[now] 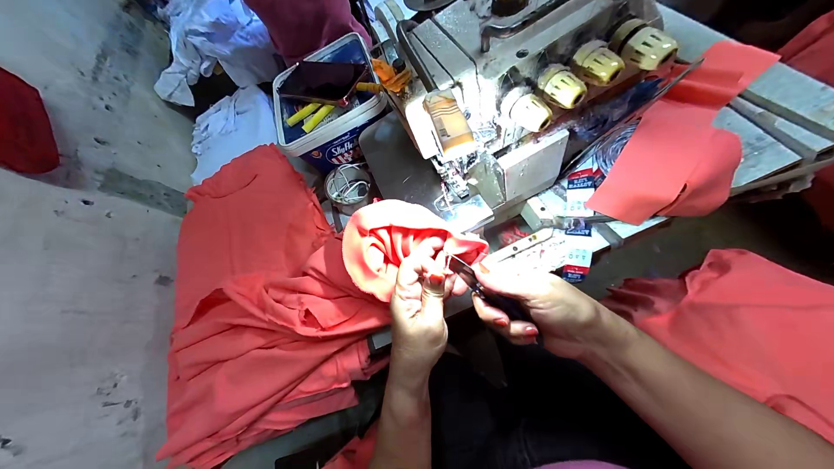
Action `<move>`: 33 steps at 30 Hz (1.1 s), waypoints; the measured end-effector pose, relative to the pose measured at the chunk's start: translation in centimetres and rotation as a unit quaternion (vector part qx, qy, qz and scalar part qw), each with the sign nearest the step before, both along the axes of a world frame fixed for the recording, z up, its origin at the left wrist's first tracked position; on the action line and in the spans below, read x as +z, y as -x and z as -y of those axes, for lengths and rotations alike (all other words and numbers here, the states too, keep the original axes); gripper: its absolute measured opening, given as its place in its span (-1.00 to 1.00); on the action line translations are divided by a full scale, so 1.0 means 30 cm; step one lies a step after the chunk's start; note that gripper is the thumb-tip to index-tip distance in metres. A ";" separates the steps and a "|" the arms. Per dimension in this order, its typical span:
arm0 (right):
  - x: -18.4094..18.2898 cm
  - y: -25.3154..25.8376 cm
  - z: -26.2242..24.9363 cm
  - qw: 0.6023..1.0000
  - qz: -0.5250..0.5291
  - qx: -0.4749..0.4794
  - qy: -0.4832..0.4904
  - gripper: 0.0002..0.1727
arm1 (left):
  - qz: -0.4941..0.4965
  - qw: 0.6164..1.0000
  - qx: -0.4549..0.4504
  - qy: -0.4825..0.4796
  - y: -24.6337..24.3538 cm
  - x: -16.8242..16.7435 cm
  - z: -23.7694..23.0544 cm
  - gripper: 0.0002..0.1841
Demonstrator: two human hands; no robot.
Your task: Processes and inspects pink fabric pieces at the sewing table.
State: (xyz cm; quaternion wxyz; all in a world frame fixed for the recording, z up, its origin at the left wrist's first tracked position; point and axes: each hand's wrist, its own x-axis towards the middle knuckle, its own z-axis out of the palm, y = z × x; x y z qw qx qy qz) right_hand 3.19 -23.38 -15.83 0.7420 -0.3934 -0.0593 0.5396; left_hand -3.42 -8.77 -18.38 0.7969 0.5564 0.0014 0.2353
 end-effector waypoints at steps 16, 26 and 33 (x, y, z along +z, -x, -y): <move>-0.028 0.006 0.001 0.997 -0.052 -0.019 -0.055 -0.52 | 0.010 0.999 -0.021 -0.025 0.005 -0.014 -0.016 -0.89; -0.031 0.039 0.005 0.972 0.154 -0.176 -0.031 -0.68 | 0.061 0.979 0.008 -0.193 0.058 0.003 -0.076 -0.69; -0.122 0.022 -0.040 0.913 0.166 -0.356 0.116 -0.78 | 0.022 0.676 0.090 -0.731 0.105 0.067 -0.198 -0.63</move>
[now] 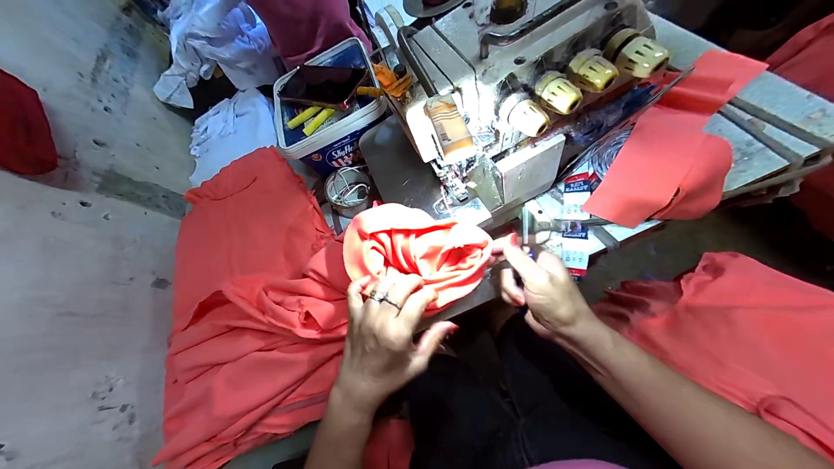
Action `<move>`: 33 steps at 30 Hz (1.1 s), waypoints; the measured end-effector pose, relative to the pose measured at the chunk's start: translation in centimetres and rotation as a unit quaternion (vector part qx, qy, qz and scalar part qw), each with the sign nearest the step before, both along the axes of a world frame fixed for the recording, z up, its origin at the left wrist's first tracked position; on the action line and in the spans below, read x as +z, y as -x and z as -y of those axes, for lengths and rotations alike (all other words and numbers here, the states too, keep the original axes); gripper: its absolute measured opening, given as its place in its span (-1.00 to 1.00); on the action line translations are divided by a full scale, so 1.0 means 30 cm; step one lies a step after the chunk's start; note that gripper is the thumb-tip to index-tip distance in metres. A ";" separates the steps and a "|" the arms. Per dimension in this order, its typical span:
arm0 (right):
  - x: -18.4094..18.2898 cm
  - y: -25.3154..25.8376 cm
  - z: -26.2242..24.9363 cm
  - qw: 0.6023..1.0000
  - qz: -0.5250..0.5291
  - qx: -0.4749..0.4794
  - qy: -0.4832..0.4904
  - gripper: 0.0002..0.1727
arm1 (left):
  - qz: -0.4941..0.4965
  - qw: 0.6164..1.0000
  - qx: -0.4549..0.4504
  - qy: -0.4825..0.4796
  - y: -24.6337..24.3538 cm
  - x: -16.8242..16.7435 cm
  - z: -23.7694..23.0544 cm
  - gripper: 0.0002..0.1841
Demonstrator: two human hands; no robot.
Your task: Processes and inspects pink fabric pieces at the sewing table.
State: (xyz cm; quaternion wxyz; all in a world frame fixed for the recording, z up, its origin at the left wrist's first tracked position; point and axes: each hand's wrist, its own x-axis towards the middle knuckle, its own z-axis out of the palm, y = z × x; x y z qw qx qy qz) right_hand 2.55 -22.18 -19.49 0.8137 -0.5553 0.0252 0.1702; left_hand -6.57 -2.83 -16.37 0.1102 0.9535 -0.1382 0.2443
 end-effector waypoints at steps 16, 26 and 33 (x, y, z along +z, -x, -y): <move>-0.010 -0.059 -0.001 0.842 0.461 -0.111 0.256 -0.85 | -0.070 0.986 0.011 -0.153 0.105 0.252 -0.245 -0.72; 0.005 -0.104 0.005 0.907 0.360 -0.118 0.184 -0.96 | -0.317 0.940 -0.124 0.005 0.062 0.453 -0.334 -0.68; 0.025 -0.050 -0.073 0.927 0.353 -0.080 0.098 -0.95 | -0.246 0.951 -0.185 0.003 -0.061 0.443 -0.142 -0.72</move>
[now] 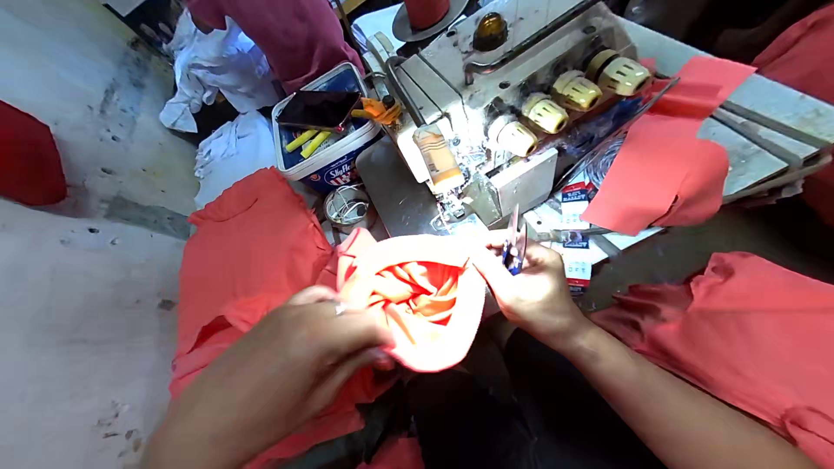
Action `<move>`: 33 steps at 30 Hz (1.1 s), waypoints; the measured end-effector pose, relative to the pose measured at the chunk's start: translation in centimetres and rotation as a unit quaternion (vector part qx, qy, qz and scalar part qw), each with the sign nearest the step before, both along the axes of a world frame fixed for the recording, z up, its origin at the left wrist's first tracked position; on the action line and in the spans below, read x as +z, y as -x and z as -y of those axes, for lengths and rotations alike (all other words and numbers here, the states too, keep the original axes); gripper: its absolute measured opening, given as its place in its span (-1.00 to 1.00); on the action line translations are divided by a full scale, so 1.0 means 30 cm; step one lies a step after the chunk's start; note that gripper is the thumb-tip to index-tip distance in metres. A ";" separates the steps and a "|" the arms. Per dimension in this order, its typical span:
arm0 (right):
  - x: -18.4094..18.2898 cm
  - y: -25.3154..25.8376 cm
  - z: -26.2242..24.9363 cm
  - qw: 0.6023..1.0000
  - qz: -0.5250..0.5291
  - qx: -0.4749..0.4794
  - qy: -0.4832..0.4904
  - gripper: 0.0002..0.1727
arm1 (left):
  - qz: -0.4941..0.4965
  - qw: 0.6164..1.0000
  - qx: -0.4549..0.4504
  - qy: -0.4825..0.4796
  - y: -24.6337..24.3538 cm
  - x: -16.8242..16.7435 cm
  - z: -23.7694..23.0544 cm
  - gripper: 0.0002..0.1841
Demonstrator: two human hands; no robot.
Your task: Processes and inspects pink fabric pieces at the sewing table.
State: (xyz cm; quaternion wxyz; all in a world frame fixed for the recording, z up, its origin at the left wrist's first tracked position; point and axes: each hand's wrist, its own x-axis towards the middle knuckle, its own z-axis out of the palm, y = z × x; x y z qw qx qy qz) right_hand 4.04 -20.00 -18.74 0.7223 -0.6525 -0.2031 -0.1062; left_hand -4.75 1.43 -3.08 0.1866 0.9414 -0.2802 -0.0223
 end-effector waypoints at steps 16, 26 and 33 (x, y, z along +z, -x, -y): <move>-0.100 0.004 0.121 0.874 0.354 0.129 0.306 -0.72 | 0.225 0.970 0.048 -0.074 -0.091 -0.055 -0.087 -0.81; 0.035 0.014 -0.028 0.925 0.265 0.236 0.137 -0.60 | 0.228 0.970 0.066 0.046 -0.060 -0.109 -0.078 -0.85; 0.079 0.042 -0.052 0.934 0.290 0.158 0.135 -0.62 | 0.232 0.966 0.087 0.070 -0.068 -0.131 -0.095 -0.82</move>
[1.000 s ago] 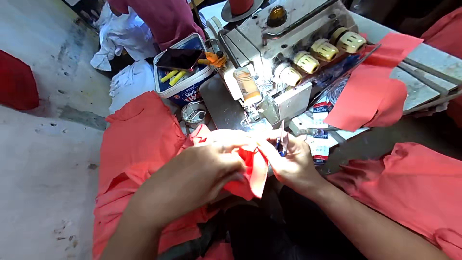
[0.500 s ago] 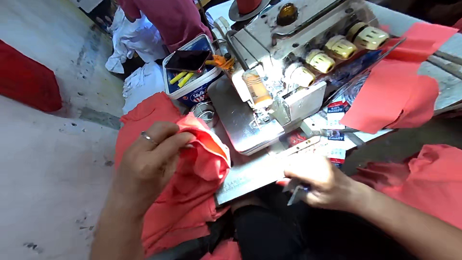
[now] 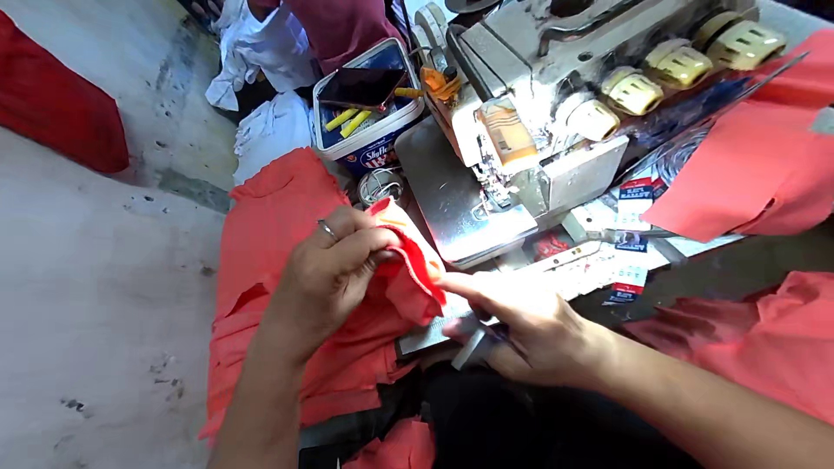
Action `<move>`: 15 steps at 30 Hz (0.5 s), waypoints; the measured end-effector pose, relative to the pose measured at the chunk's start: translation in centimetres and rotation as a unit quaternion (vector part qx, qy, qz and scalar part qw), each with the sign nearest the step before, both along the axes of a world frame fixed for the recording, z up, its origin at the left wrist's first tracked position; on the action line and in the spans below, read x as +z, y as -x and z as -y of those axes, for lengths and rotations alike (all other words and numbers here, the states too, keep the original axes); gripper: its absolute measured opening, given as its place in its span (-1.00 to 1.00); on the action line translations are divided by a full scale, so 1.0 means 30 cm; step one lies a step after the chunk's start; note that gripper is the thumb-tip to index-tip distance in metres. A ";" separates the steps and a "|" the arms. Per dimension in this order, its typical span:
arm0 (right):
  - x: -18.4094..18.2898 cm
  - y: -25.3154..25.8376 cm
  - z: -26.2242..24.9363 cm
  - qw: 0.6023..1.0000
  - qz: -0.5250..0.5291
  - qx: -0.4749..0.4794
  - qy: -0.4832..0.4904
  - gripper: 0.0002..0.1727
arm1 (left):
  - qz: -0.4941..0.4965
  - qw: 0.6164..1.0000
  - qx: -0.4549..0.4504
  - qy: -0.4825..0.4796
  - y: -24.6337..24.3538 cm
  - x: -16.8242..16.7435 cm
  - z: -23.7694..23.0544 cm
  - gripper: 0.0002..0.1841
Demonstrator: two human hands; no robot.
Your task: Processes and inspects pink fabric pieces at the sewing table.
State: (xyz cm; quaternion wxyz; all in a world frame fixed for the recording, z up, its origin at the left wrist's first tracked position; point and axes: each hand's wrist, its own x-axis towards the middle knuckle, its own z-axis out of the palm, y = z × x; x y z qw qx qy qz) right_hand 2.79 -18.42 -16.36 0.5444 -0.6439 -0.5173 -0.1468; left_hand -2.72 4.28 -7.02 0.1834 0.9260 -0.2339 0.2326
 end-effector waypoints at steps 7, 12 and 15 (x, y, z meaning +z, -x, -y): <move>0.003 -0.004 -0.043 0.999 0.051 0.005 0.000 -0.56 | -0.022 0.999 0.006 0.033 -0.011 -0.004 -0.009 -0.85; 0.008 -0.001 -0.081 0.993 0.105 -0.029 0.048 -0.59 | -0.026 0.999 0.009 0.036 -0.031 -0.020 -0.006 -0.84; 0.033 0.002 -0.071 0.988 0.107 -0.020 0.110 -0.64 | -0.028 0.999 0.012 0.030 -0.031 -0.009 -0.020 -0.84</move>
